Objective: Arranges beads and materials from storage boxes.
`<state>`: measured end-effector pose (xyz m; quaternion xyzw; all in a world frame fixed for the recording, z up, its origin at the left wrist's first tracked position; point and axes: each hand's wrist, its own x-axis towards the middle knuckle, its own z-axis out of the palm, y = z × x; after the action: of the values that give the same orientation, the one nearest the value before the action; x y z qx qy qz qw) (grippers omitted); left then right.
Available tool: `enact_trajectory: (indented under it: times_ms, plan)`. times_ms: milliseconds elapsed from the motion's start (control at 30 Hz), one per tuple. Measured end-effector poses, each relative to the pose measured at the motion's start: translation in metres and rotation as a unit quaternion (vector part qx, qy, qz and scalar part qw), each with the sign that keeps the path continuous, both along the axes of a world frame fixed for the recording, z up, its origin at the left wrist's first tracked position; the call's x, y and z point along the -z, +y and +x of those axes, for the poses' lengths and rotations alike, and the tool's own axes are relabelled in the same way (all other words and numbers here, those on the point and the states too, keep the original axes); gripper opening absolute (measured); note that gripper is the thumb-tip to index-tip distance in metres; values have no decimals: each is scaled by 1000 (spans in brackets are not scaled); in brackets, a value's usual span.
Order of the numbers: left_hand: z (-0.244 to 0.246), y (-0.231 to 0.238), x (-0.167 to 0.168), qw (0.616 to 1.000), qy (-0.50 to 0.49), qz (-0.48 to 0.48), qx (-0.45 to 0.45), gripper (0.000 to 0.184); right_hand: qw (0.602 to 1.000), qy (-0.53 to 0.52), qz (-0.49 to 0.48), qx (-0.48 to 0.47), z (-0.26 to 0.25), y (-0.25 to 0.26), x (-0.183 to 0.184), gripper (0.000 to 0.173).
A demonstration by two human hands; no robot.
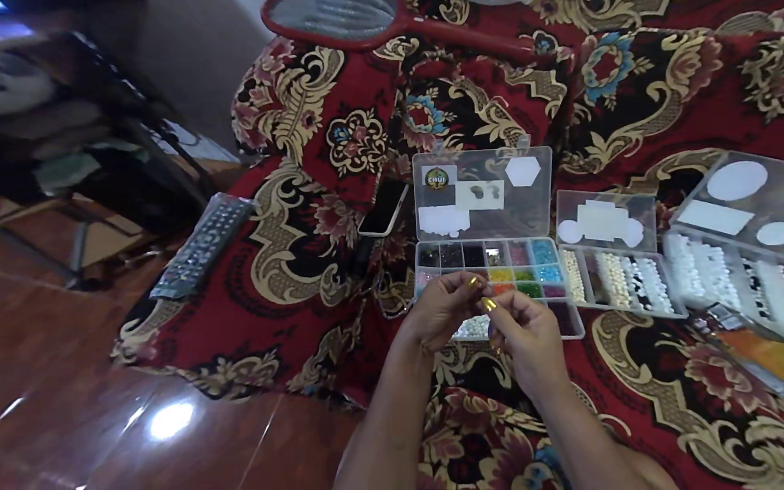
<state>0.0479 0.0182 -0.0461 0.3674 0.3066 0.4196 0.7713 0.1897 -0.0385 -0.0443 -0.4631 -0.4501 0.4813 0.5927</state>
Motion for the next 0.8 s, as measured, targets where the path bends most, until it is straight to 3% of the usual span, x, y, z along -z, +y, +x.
enact_trajectory:
  times_ms: [567, 800]
  plan:
    - [-2, 0, -3, 1000, 16, 17, -2, 23, 1000, -5, -7, 8, -2, 1, 0, 11]
    - [-2, 1, -3, 994, 88, 66, 6, 20, 998, -59, 7, 3, 2, 3, 5, 13]
